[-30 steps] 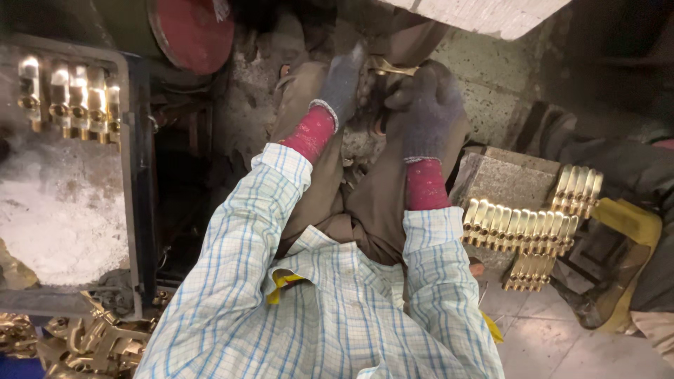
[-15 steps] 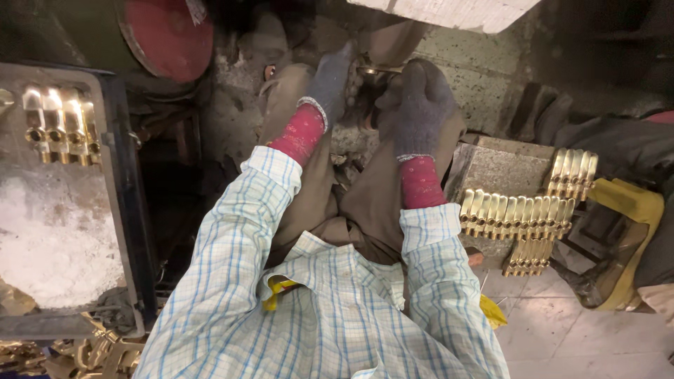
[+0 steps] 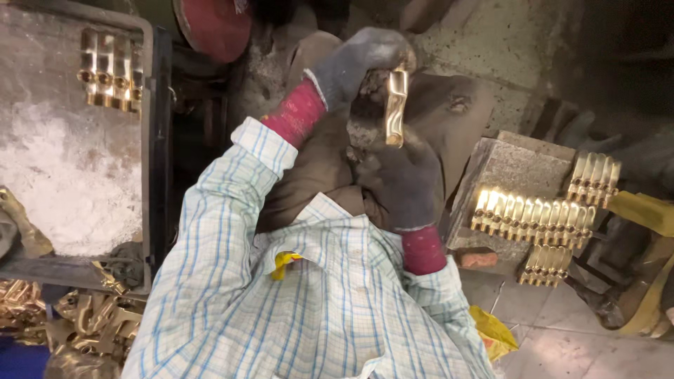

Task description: The person sits on the floor and repeatedly picks up small brass-colored metal parts, rubs them against a grinding wheel, and places them on a nearby metal block. The person handles the parts one at a time throughout the clip.

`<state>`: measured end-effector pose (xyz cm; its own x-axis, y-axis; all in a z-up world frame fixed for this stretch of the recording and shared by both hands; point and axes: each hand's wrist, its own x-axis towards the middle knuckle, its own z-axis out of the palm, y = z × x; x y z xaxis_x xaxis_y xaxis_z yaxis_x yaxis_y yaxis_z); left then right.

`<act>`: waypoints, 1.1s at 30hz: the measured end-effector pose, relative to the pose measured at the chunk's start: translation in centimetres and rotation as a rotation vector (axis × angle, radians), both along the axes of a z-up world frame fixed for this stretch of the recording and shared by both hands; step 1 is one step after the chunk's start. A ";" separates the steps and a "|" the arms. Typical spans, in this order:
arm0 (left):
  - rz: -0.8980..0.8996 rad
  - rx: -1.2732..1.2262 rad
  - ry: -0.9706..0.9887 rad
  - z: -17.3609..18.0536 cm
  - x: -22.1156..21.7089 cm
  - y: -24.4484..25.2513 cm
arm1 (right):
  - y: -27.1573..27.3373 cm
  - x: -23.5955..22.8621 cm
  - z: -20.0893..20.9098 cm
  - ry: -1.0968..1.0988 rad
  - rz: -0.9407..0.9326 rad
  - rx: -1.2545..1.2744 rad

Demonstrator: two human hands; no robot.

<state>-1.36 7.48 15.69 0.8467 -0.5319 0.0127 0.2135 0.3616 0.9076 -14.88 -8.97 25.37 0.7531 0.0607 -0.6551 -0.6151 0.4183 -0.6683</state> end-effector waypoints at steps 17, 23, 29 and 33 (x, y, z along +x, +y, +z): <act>-0.088 -0.212 -0.014 1.9 1.6 -4.4 | 0.6 -2.3 1.1 -0.623 0.013 -0.593; 0.025 0.063 -0.201 2.2 1.3 -4.0 | 0.7 -2.3 1.3 -0.565 -0.015 -0.492; -0.077 -0.078 0.077 2.6 1.4 -1.3 | -0.3 -0.3 0.3 -0.820 -0.048 -0.351; 0.210 0.121 -0.212 1.5 0.2 1.3 | -3.5 3.5 -2.0 -0.750 0.070 -0.494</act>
<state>-1.12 8.78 17.14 0.9235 -0.3543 0.1473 -0.0523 0.2641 0.9631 -11.35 -12.51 23.42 0.9985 -0.0355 0.0429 0.0412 -0.0452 -0.9981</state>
